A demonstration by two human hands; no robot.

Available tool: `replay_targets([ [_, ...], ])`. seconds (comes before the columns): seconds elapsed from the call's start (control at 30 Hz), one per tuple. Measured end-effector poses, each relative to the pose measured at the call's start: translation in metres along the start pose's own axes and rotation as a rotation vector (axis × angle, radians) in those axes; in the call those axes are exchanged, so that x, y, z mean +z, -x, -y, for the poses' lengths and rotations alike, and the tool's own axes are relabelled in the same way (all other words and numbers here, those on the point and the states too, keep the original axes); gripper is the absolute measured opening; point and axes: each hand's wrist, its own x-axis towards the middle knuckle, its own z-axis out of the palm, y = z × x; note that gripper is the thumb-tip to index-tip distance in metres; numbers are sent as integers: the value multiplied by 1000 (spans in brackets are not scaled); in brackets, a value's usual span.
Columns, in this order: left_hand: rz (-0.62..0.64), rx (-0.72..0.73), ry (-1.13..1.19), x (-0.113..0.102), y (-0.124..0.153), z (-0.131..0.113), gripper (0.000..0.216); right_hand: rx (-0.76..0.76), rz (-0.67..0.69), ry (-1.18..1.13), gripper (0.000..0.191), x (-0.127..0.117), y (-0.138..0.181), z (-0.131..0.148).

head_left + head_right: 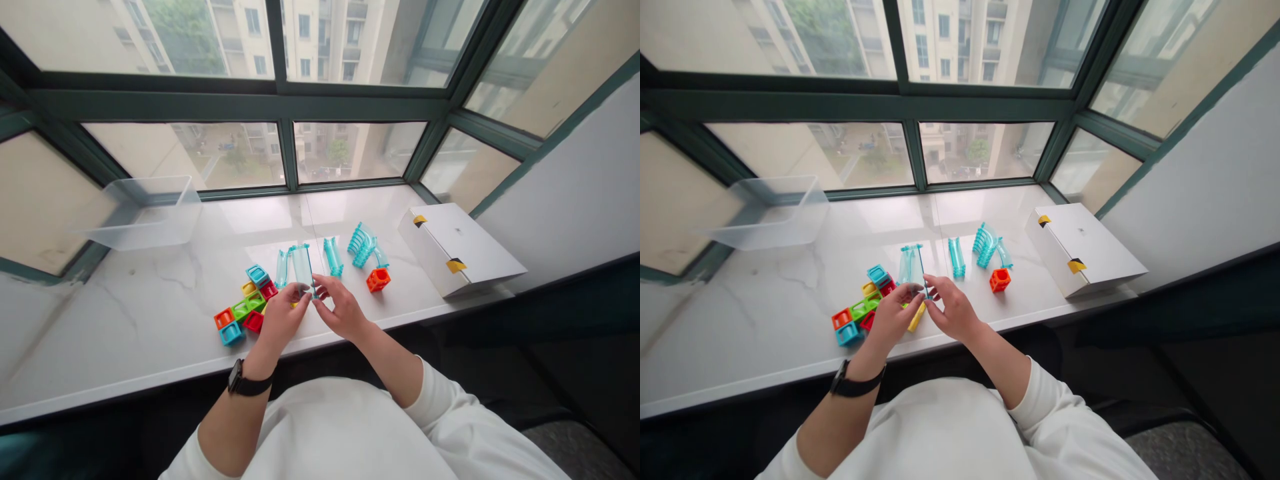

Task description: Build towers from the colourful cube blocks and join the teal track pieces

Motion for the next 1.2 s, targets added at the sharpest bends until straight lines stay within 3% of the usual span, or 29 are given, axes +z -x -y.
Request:
replay_targets([
  [0.37,-26,-61,-77,-3,1,-5,44,-8,10,69,66,3,9,3],
  [0.73,-112,-148,37,-33,-30,-18,50,-162,-49,145,64,1,18,9],
  [1.07,-98,-148,173,-22,-37,-9,63,-185,107,71,41,-7,19,3],
  [1.2,-54,-116,243,-10,-35,-3,61,-135,82,87,36,-15,20,-7],
])
